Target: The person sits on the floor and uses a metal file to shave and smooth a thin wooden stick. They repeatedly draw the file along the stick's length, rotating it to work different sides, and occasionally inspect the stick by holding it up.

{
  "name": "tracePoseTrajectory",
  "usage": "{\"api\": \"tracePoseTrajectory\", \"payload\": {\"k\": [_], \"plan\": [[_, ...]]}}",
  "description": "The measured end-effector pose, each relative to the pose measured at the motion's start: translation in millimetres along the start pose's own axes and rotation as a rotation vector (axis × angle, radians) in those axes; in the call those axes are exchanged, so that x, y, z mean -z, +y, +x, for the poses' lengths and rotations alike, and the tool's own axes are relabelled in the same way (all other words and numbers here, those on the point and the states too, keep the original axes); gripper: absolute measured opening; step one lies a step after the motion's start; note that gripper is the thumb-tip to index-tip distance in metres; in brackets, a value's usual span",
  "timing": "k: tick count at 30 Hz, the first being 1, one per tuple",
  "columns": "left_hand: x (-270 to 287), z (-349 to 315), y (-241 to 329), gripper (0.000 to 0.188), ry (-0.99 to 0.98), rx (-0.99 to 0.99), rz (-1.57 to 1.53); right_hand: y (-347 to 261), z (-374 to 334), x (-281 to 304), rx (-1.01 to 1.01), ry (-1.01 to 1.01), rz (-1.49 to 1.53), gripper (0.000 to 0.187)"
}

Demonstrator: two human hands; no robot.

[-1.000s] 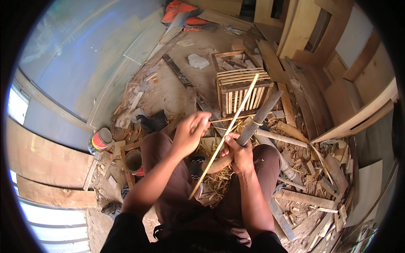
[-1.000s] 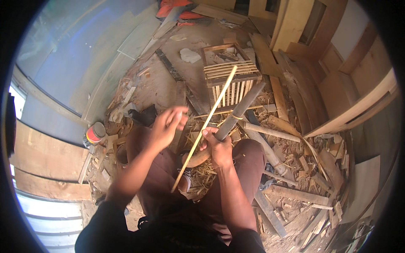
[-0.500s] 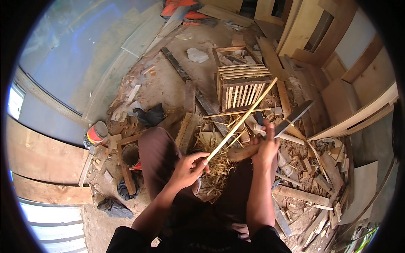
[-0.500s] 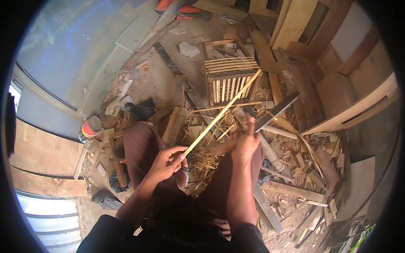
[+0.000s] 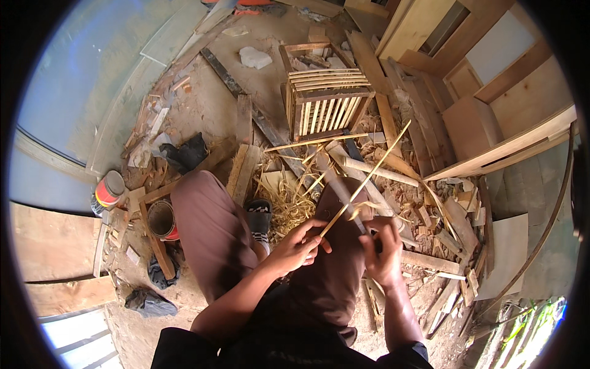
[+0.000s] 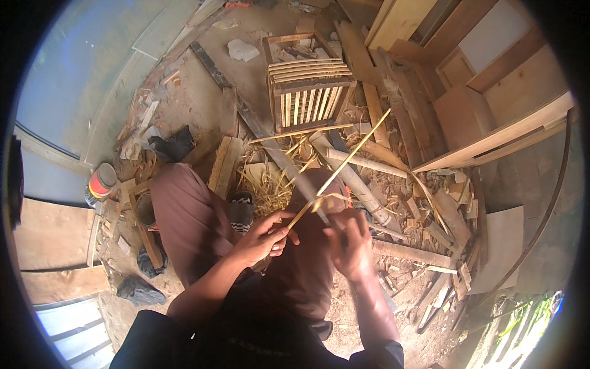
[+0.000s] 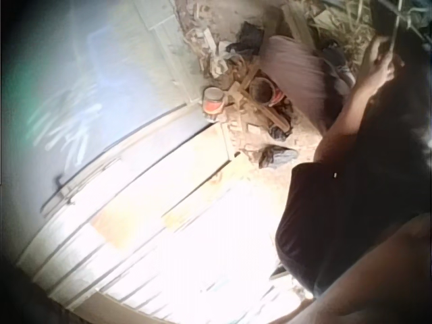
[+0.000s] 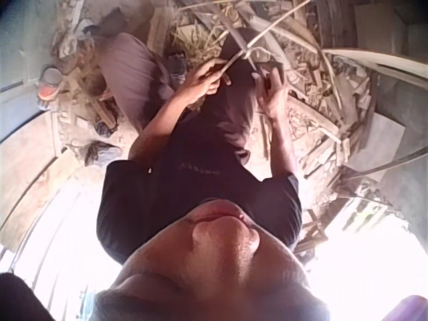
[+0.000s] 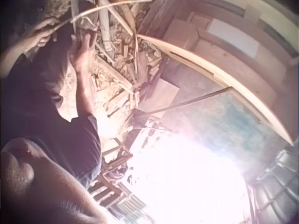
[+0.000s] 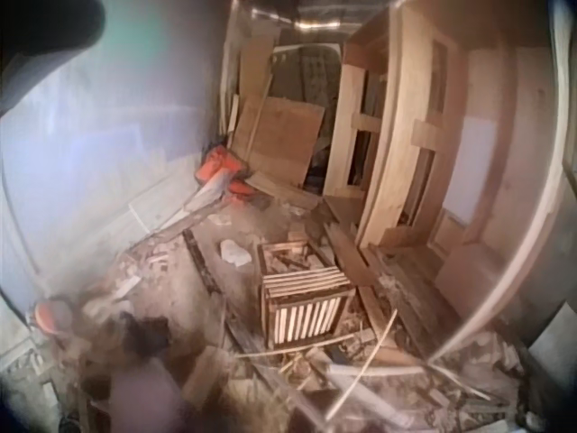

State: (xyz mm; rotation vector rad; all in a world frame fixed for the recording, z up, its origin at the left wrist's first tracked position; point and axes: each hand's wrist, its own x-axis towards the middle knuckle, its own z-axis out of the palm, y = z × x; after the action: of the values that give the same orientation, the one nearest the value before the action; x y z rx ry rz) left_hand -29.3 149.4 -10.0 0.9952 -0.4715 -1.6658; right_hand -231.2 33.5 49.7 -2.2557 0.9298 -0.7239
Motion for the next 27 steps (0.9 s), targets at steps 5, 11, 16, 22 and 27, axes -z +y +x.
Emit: {"api": "tracePoseTrajectory", "payload": {"k": [5, 11, 16, 22, 27], "plan": [[-2.1, 3.2, -9.0, 0.027, 0.06, 0.018, -0.007, -6.8, -10.8, -17.6, 0.046, -0.126, -0.162, 0.032], [-11.4, 12.3, -8.4, 0.021, 0.076, -0.02, -0.035, -3.9, -5.1, -16.2, -0.002, -0.128, -0.215, 0.033], [-13.0, 18.6, -18.2, 0.015, 0.147, -0.047, -0.005, 9.4, -4.7, -22.1, 0.027, -0.11, -0.167, 0.033], [-4.7, 18.8, -39.6, 0.016, 0.248, -0.323, 0.424, 5.2, -2.0, -26.4, 0.026, -0.112, -0.148, 0.032], [-10.0, 2.2, -33.3, 0.016, 0.258, -0.273, 0.518, 10.8, -2.2, -24.6, 0.06, -0.09, -0.144, 0.032]]}}
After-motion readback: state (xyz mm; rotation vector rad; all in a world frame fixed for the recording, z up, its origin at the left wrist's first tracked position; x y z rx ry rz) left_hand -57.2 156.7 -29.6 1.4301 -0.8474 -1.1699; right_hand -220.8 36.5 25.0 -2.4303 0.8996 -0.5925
